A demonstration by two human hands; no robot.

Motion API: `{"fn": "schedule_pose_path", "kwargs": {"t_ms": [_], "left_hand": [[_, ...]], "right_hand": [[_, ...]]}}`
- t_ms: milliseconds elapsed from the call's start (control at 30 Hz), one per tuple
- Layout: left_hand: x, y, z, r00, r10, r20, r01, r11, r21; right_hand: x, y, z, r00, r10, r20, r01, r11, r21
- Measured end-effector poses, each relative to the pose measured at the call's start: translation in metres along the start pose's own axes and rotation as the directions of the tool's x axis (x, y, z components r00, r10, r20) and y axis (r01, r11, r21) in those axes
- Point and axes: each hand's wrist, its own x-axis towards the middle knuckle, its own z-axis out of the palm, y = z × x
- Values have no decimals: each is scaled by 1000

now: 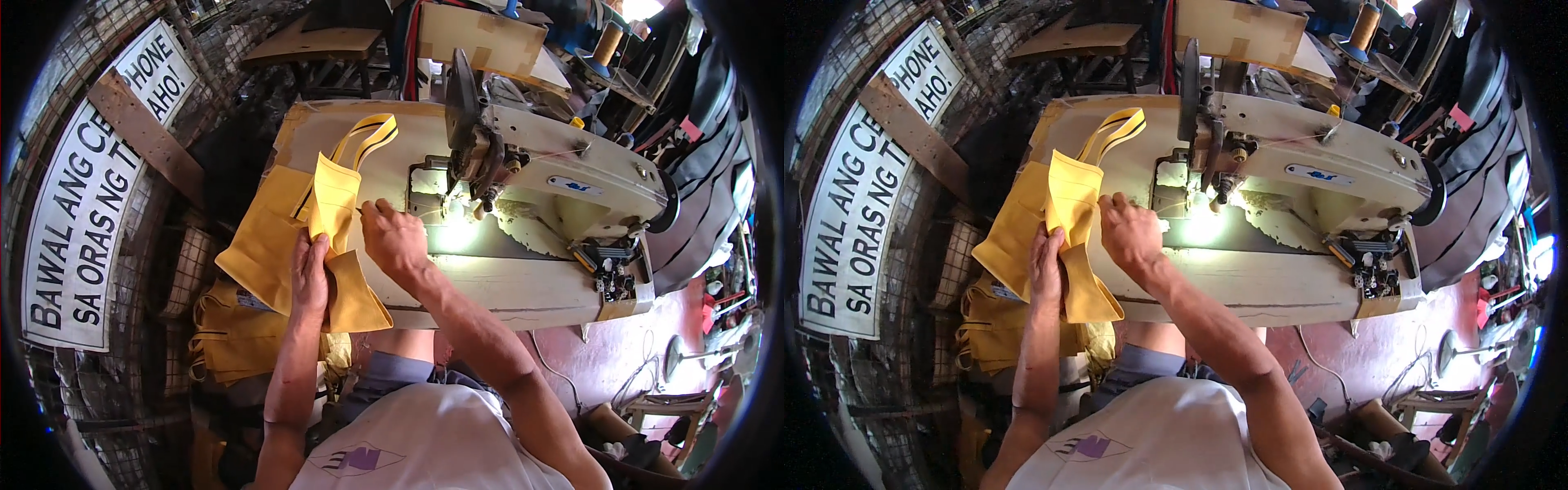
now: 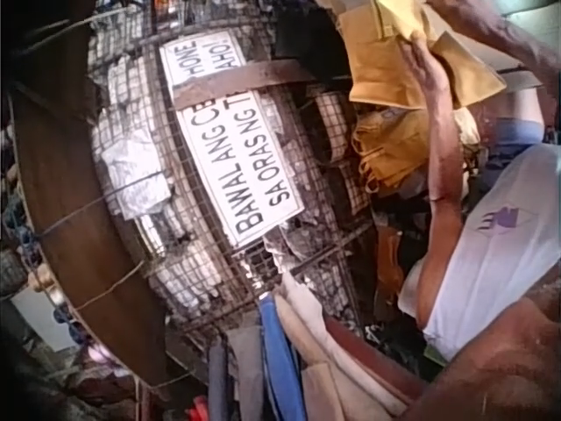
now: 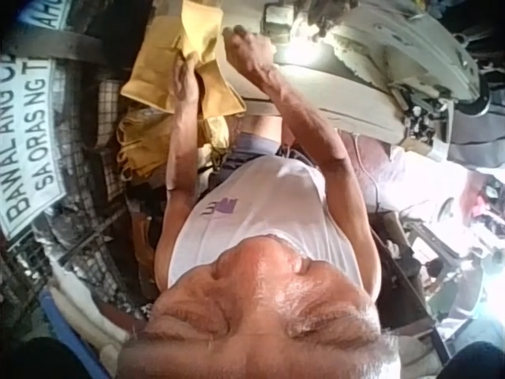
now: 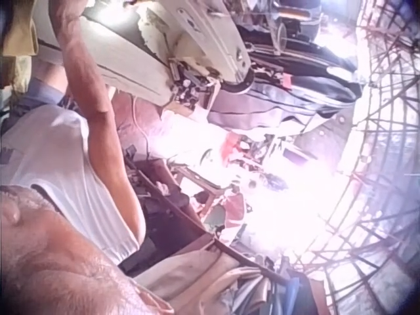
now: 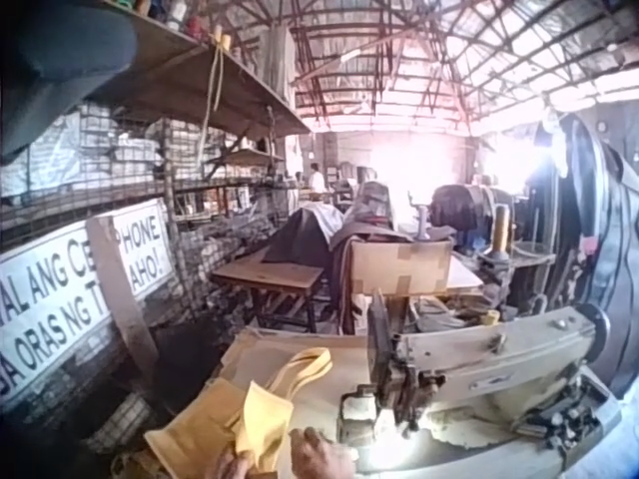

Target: Sewing handles and finishing seams on yellow tote bags using an industrial sewing machine.

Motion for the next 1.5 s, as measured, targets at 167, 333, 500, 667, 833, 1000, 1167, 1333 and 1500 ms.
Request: {"fn": "schedule_pose_path", "kwargs": {"t_ms": [167, 333, 500, 667, 833, 1000, 1167, 1333, 1500], "left_hand": [[-10, 37, -16, 983, -148, -106, 137, 986, -99], [-6, 87, -52, 979, -167, -113, 125, 942, -312], [-11, 114, -66, 992, -123, -31, 93, 872, -480], [-20, 118, -59, 988, -107, -108, 58, 922, -384], [-22, 123, -58, 997, -81, 6, 79, 940, -332], [-21, 121, -62, 995, -40, 96, 67, 951, -300], [-18, 112, -61, 995, 27, 101, 3, 957, -289], [-15, 119, -49, 997, 81, -10, -81, 958, -274], [17, 164, -50, 978, 192, -78, -94, 747, 658]], "right_hand": [[-25, 9, -16, 976, 55, -210, 15, 948, 318], [-44, -3, -18, 981, 158, -115, -71, 838, 541], [-29, -39, 3, 983, 131, -130, 0, 705, 709], [-10, -66, 22, 976, 124, -180, 54, 663, 747], [-5, -76, 28, 982, 118, -144, 21, 698, 716], [3, -77, 34, 966, 198, -168, 10, 619, 785], [10, -76, 38, 944, 218, -248, 54, 639, 767], [1, -52, 21, 942, 158, -296, 126, 652, 747], [-63, 31, -20, 1000, -6, 0, 5, 852, 523]]}}
